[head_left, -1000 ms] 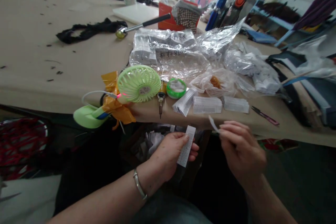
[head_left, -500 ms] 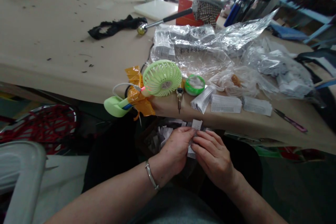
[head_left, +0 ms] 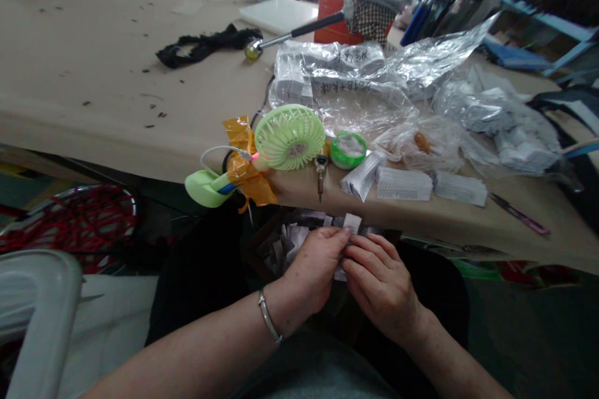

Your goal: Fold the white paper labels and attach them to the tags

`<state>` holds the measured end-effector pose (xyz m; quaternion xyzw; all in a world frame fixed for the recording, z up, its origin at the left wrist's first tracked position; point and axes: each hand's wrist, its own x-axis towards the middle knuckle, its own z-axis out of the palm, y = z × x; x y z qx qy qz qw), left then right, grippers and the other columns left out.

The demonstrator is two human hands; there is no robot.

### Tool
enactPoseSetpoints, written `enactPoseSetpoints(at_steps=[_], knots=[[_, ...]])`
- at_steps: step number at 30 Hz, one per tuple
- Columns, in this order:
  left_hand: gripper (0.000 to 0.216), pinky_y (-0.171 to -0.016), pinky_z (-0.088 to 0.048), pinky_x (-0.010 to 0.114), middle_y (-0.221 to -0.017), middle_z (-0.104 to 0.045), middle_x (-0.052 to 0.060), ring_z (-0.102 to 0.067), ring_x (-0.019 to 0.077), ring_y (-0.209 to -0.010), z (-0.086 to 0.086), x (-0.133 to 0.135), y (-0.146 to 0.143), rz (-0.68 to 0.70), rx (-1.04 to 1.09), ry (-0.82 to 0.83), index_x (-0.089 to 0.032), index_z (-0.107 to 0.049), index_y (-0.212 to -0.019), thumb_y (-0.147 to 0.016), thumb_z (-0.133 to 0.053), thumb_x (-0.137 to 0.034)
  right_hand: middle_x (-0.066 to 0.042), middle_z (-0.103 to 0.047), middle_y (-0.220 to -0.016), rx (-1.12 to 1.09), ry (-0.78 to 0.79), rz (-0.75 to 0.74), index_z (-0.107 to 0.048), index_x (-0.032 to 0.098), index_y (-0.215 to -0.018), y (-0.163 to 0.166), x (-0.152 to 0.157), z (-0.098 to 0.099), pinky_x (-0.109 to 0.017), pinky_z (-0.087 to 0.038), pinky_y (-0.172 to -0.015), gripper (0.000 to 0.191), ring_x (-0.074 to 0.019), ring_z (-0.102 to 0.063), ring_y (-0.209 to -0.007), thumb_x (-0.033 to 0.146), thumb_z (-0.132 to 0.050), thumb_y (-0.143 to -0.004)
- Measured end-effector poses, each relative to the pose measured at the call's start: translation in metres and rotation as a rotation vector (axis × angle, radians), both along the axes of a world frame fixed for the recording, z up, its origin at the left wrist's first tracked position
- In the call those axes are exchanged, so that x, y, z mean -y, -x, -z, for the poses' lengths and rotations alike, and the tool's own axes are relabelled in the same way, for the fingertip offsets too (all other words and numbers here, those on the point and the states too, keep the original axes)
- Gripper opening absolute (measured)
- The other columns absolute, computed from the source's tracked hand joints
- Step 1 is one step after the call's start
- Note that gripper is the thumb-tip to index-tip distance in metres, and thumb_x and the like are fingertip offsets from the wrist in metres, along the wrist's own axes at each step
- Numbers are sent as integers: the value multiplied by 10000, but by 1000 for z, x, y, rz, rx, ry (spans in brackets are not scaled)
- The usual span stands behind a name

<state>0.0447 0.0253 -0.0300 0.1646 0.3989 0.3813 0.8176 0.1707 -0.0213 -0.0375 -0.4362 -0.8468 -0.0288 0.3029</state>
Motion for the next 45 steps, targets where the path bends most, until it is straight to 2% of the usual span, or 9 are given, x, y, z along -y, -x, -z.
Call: enactPoseSetpoints(at_steps=[7,10,14,23,29,32,39,42,45], knots=[[114,-514,-447,198,-636,-621,25,-574,98,-530,-6,1,6,76,-80,-2,-109,-621,-776,-788,-613,-222,-87,-629,-1074,-368,237,114,-572,205,-1105,-9,-1,-4,-419,-463,-928,311,-236,-579,-1062,189,-614,-797],[164,-521,-477,220,-690,-656,50,-591,103,-515,-13,5,11,179,-147,20,-109,-620,-867,-859,-530,-246,-37,-618,-943,-762,489,287,-568,228,-1044,-10,-12,-5,-321,-504,-787,232,-175,-610,-878,276,-597,-819],[205,-513,-465,201,-699,-658,59,-578,87,-500,-19,12,17,251,-173,-10,-108,-610,-833,-880,-510,-281,33,-585,-704,-1120,880,245,-596,200,-856,-5,-27,-6,-209,-453,-563,176,-91,-536,-583,341,-659,-771],[178,-517,-462,222,-666,-604,25,-579,97,-504,-15,14,35,406,33,30,-125,-576,-773,-845,-542,-284,51,-552,-607,-1143,1064,201,-612,180,-756,10,-22,-5,-167,-374,-475,167,-54,-455,-493,334,-674,-773],[189,-496,-456,223,-599,-554,-8,-591,117,-498,-14,12,47,506,176,47,-143,-560,-802,-820,-587,-329,-31,-648,-1072,-1226,1310,-111,-628,249,-1091,4,-30,-4,-243,-499,-730,436,-140,-623,-847,305,-743,-675],[213,-497,-466,227,-611,-571,0,-601,123,-507,-13,13,51,554,232,38,-139,-561,-799,-798,-614,-345,-67,-609,-1194,-1198,1464,-349,-660,216,-1056,3,-36,-2,-347,-463,-915,476,-221,-595,-1043,322,-779,-607],[203,-493,-466,226,-597,-575,-2,-586,113,-490,-13,18,51,546,181,26,-133,-561,-796,-787,-615,-328,-71,-613,-1175,-1249,1498,-448,-678,183,-796,10,-40,6,-361,-463,-920,248,-219,-605,-1030,346,-773,-635],[209,-498,-461,222,-586,-562,-7,-568,101,-480,-14,17,50,534,148,17,-134,-556,-762,-799,-600,-335,-71,-620,-1169,-1197,1439,-392,-675,204,-918,10,-38,2,-366,-499,-867,325,-225,-615,-1016,373,-756,-653],[200,-492,-447,209,-583,-551,-14,-566,98,-488,-16,14,51,483,100,7,-143,-554,-769,-800,-600,-335,-58,-617,-1168,-995,1180,-174,-610,259,-1136,10,-32,-7,-367,-523,-833,391,-216,-626,-990,381,-653,-767]])
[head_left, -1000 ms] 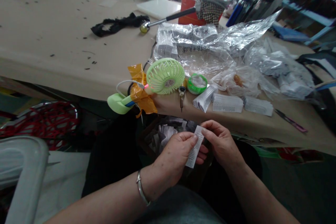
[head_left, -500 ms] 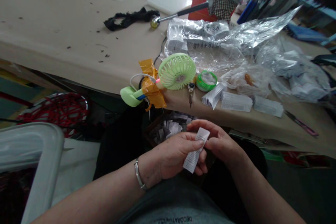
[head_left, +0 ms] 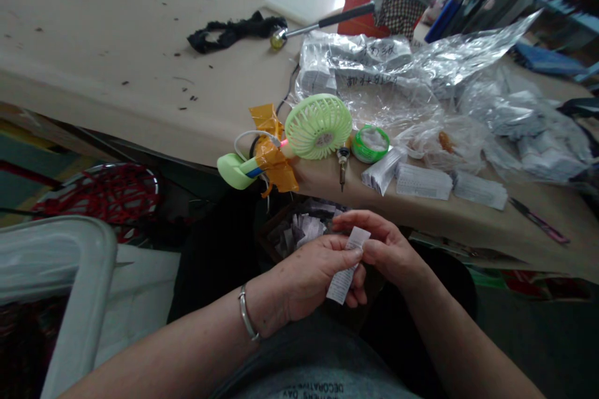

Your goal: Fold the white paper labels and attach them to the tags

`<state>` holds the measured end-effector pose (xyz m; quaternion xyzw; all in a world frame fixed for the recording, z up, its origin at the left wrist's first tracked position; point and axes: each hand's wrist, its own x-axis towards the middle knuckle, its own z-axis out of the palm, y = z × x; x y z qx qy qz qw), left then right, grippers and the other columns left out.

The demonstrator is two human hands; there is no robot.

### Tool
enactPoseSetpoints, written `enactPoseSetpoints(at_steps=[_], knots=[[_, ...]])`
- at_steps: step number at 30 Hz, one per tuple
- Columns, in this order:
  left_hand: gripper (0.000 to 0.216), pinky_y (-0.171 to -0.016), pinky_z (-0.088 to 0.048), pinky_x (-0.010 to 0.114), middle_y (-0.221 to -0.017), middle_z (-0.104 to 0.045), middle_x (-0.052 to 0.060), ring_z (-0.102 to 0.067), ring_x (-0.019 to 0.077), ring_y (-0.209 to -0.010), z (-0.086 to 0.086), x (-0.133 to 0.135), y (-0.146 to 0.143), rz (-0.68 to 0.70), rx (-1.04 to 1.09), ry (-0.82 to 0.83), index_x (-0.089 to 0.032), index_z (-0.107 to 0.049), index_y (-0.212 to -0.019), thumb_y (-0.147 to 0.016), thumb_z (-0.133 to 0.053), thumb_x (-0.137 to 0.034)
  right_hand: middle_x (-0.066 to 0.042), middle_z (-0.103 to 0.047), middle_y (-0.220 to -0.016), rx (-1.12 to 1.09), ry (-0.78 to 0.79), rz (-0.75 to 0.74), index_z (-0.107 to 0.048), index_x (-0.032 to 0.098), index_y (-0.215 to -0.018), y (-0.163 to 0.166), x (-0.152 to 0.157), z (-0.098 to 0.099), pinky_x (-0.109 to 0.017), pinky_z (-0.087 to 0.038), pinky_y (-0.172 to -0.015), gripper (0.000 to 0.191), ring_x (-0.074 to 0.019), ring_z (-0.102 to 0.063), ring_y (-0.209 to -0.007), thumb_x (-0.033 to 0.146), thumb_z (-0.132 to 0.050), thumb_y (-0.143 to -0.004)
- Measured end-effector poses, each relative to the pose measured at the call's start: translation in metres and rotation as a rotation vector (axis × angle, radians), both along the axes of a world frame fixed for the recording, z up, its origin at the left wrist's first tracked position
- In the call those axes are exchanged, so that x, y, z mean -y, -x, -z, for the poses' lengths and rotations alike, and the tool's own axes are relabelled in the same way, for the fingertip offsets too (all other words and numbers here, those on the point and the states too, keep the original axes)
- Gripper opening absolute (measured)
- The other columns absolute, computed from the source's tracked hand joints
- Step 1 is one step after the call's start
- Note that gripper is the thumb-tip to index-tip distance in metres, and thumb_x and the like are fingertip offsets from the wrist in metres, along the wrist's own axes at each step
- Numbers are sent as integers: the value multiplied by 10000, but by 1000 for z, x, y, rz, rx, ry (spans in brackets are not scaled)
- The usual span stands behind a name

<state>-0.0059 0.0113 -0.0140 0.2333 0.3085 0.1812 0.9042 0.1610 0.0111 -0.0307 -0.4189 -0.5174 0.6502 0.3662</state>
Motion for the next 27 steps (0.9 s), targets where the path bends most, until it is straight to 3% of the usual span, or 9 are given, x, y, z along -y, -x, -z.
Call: enactPoseSetpoints(at_steps=[3,5,8,12,16,19,23,27], knots=[[183,-481,-433,200,-595,-552,-16,-572,101,-502,-2,-3,1,-57,-55,-11,-147,-549,-770,-790,-613,-317,-65,-576,-1218,394,-384,145,-573,270,-1210,1,6,-9,-387,-472,-945,385,-228,-574,-1095,313,-596,-828],[179,-483,-432,200,-595,-553,-16,-572,101,-506,-2,-5,2,-68,-77,-14,-146,-553,-776,-786,-619,-312,-83,-559,-1235,568,-574,154,-558,253,-1235,2,8,-13,-398,-440,-989,397,-239,-543,-1140,293,-586,-841],[174,-485,-429,195,-592,-551,-17,-567,96,-504,-2,-7,2,-75,-93,-23,-142,-560,-788,-788,-616,-307,-96,-578,-1200,685,-679,117,-560,230,-1223,3,7,-13,-390,-462,-960,358,-235,-560,-1109,292,-547,-871],[166,-484,-425,195,-591,-551,-14,-564,96,-506,0,-7,3,-85,-86,-33,-140,-563,-790,-796,-601,-301,-101,-577,-1187,711,-694,116,-541,222,-1230,6,5,-9,-398,-466,-954,353,-236,-555,-1113,285,-529,-883],[150,-477,-408,194,-579,-541,-17,-553,95,-495,0,-8,4,-94,-98,-27,-138,-567,-771,-778,-610,-282,-87,-598,-1167,658,-651,106,-550,235,-1208,9,5,-6,-406,-458,-960,336,-234,-560,-1108,285,-541,-875],[177,-477,-394,195,-562,-531,-17,-542,94,-485,-2,-8,5,-123,-101,-42,-142,-552,-721,-780,-607,-300,-68,-623,-1143,550,-484,174,-520,250,-1241,11,4,-5,-375,-479,-927,375,-208,-605,-1032,304,-551,-872],[215,-487,-393,198,-568,-539,-10,-531,91,-482,-3,-10,6,-173,-125,-95,-147,-542,-697,-818,-563,-324,-19,-668,-873,242,-140,269,-603,220,-1033,17,-1,-3,-253,-533,-654,225,-132,-643,-712,349,-590,-850],[195,-487,-392,195,-572,-544,-10,-526,91,-486,-1,-13,7,-201,-158,-152,-147,-564,-725,-820,-563,-318,39,-608,-538,-42,93,220,-574,187,-868,25,-7,0,-211,-449,-401,184,-105,-550,-401,369,-593,-844]])
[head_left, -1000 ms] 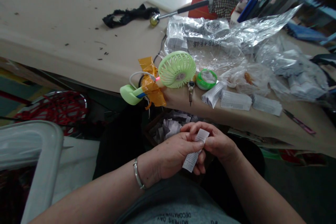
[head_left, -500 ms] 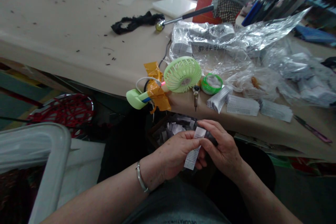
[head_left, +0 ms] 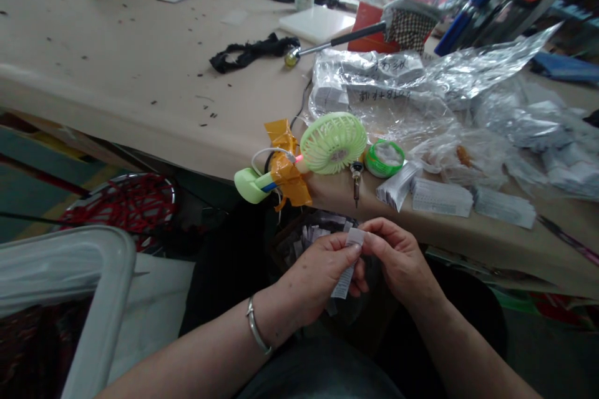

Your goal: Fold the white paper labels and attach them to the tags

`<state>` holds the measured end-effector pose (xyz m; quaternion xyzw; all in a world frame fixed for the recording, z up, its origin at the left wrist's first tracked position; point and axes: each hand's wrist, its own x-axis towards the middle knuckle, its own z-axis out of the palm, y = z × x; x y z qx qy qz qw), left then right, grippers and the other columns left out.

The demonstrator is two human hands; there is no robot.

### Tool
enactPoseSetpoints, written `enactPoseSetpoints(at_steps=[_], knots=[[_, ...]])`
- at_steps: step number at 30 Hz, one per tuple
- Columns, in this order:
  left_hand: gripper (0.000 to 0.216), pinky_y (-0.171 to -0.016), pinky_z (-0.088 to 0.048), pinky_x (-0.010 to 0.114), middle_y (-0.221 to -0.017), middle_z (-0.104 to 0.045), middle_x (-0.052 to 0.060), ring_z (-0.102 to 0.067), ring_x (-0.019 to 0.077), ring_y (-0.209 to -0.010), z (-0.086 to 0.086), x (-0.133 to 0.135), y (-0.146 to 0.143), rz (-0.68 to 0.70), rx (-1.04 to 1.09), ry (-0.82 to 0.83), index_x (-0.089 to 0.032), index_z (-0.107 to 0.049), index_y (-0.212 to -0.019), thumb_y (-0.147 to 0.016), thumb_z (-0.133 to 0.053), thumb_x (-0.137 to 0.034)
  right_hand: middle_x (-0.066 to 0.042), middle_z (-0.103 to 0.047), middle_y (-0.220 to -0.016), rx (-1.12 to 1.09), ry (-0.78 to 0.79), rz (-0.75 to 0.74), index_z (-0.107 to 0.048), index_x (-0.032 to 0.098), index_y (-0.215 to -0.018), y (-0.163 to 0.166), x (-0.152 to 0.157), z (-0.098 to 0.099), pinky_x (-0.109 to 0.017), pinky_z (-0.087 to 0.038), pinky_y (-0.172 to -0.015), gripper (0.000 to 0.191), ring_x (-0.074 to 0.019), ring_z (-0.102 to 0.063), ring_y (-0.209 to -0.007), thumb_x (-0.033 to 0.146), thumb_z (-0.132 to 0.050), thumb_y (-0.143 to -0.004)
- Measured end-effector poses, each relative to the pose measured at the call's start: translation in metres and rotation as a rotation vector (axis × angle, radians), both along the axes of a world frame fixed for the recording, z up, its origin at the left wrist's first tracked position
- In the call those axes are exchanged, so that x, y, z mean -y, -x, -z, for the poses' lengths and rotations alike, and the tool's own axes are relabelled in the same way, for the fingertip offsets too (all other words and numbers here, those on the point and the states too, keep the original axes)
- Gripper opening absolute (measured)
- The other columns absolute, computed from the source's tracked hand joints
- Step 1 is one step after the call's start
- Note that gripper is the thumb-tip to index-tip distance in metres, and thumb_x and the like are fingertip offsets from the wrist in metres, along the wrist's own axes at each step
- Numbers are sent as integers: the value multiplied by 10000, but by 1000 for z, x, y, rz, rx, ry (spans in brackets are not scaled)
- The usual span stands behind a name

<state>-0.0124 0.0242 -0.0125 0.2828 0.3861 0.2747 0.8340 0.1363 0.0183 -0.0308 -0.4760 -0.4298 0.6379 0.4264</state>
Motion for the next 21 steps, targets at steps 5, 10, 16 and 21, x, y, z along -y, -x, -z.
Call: enactPoseSetpoints(at_steps=[5,10,16,21], knots=[[180,-489,-404,193,-576,-534,-18,-520,85,-479,2,-5,1,-44,20,10,-145,-571,-748,-811,-584,-313,36,-621,-597,-2,-25,61,-581,199,-886,6,-7,0,-213,-463,-424,168,-102,-561,-437,349,-618,-820],[124,-517,-441,207,-582,-518,-20,-546,94,-499,-1,-13,6,-135,198,161,-127,-597,-872,-870,-494,-195,-23,-644,-975,262,-345,155,-580,258,-1114,-2,3,5,-313,-521,-832,313,-157,-632,-892,310,-631,-809],[177,-550,-472,231,-600,-537,-2,-567,105,-527,2,-17,7,-192,256,264,-95,-604,-887,-897,-431,-131,-109,-427,-1411,518,-538,-47,-192,288,-1449,-6,40,34,-505,-395,-1048,901,-278,-466,-1265,314,-725,-723],[152,-547,-460,222,-599,-545,3,-564,107,-547,5,-12,1,-179,273,263,-99,-599,-888,-887,-450,-125,-141,-379,-1448,631,-551,-5,-50,295,-1474,3,54,44,-539,-393,-1047,1031,-292,-440,-1298,319,-738,-706]])
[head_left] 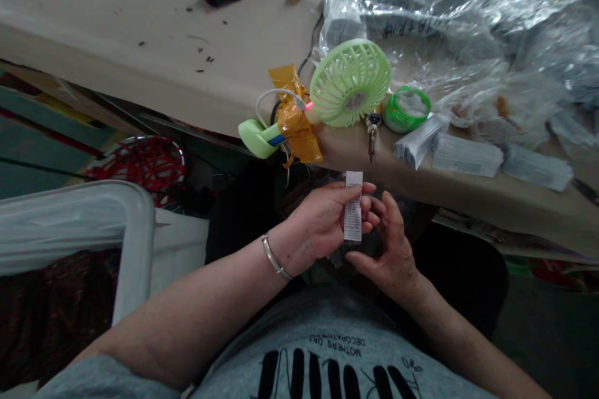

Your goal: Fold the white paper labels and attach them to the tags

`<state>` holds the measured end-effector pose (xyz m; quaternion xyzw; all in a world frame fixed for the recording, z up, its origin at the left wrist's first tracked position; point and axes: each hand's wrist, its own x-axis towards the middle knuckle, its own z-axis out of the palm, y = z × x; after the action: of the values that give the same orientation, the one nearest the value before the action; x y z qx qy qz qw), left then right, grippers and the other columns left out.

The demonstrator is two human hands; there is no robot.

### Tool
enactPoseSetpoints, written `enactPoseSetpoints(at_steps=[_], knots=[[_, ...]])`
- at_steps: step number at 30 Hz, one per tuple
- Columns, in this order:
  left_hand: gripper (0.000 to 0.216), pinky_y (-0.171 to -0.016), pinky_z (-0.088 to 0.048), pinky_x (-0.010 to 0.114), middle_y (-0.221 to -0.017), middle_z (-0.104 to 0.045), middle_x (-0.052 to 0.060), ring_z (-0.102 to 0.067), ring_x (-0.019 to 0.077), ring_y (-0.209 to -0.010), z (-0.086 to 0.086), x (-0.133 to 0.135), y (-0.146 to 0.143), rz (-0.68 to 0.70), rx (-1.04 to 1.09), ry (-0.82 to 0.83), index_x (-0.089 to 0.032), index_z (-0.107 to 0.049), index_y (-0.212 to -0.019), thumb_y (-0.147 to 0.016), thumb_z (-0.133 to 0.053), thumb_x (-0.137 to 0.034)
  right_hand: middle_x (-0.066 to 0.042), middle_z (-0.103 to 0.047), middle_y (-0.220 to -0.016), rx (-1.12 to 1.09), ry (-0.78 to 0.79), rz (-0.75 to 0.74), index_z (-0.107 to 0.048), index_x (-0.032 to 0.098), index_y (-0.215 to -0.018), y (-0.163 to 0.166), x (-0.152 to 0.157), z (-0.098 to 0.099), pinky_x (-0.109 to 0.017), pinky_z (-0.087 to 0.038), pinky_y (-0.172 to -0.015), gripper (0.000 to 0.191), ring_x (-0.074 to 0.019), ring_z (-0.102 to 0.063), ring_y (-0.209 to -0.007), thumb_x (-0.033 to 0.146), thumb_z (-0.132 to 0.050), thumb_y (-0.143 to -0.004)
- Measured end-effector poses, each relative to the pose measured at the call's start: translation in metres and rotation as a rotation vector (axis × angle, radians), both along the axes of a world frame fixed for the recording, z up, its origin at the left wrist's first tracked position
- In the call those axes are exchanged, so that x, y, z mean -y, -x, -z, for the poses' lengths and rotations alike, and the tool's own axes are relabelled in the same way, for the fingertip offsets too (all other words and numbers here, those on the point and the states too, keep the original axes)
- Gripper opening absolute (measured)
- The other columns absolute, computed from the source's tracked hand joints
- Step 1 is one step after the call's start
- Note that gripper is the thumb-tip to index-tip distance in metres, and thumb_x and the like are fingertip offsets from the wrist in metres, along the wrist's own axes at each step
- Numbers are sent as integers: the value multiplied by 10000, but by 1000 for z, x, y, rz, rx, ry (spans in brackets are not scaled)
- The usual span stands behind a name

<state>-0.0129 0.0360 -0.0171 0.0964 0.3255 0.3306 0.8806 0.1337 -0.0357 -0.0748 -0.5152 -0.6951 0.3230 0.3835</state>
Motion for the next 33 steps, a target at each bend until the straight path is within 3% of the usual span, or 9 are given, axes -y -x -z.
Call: enactPoseSetpoints(at_steps=[7,12,16,19,21,25,29,31,33], knots=[[186,-515,-441,208,-573,-526,-9,-535,88,-492,-8,7,-7,6,-57,3,-109,-576,-796,-894,-419,-114,-111,-415,-1433,8,-105,10,-110,295,-1467,5,-6,-8,-492,-411,-1055,939,-268,-444,-1301,248,-706,-742],[144,-509,-442,213,-581,-526,-8,-553,104,-511,-4,12,-6,14,-68,-42,-117,-574,-803,-878,-459,-160,-112,-432,-1421,-28,-82,-29,-115,280,-1470,-1,-1,-6,-511,-412,-1045,945,-286,-452,-1289,312,-707,-734],[144,-501,-423,196,-585,-511,-20,-526,86,-496,-6,18,-6,35,-127,-107,-118,-597,-874,-871,-502,-226,-103,-519,-1321,-212,-3,51,-298,270,-1416,-6,-7,-12,-468,-442,-1005,700,-265,-524,-1197,404,-615,-807],[136,-498,-412,189,-593,-507,-28,-520,81,-499,-8,23,-8,32,-185,-156,-131,-580,-889,-865,-512,-246,-49,-640,-1073,-385,126,127,-547,268,-1185,-6,-22,-26,-325,-522,-861,359,-186,-624,-979,366,-584,-842],[133,-502,-409,189,-594,-506,-29,-524,84,-507,-8,25,-9,42,-229,-189,-135,-572,-879,-859,-515,-253,-11,-658,-903,-497,251,150,-612,247,-1018,-5,-34,-33,-239,-531,-728,198,-128,-639,-800,337,-598,-843],[146,-504,-399,188,-595,-512,-26,-518,85,-520,-6,25,-9,44,-306,-249,-138,-577,-867,-843,-525,-272,49,-596,-640,-685,466,103,-596,212,-903,-3,-51,-37,-172,-460,-465,133,-63,-554,-477,328,-607,-840],[177,-508,-394,192,-595,-525,-14,-509,86,-522,-5,22,-8,64,-338,-299,-142,-563,-777,-835,-528,-305,71,-543,-549,-708,561,21,-547,207,-854,1,-56,-38,-192,-407,-335,134,-83,-504,-343,330,-596,-839],[186,-505,-389,191,-589,-522,-14,-502,83,-516,-5,21,-8,61,-350,-293,-145,-552,-750,-832,-527,-310,65,-553,-584,-620,504,18,-548,215,-896,3,-56,-42,-205,-407,-322,121,-86,-497,-333,328,-564,-854],[171,-502,-383,187,-584,-516,-16,-493,78,-508,-6,21,-8,59,-352,-281,-146,-550,-737,-821,-529,-293,25,-599,-738,-416,292,52,-577,223,-991,4,-54,-46,-228,-479,-418,157,-97,-572,-455,285,-562,-847]])
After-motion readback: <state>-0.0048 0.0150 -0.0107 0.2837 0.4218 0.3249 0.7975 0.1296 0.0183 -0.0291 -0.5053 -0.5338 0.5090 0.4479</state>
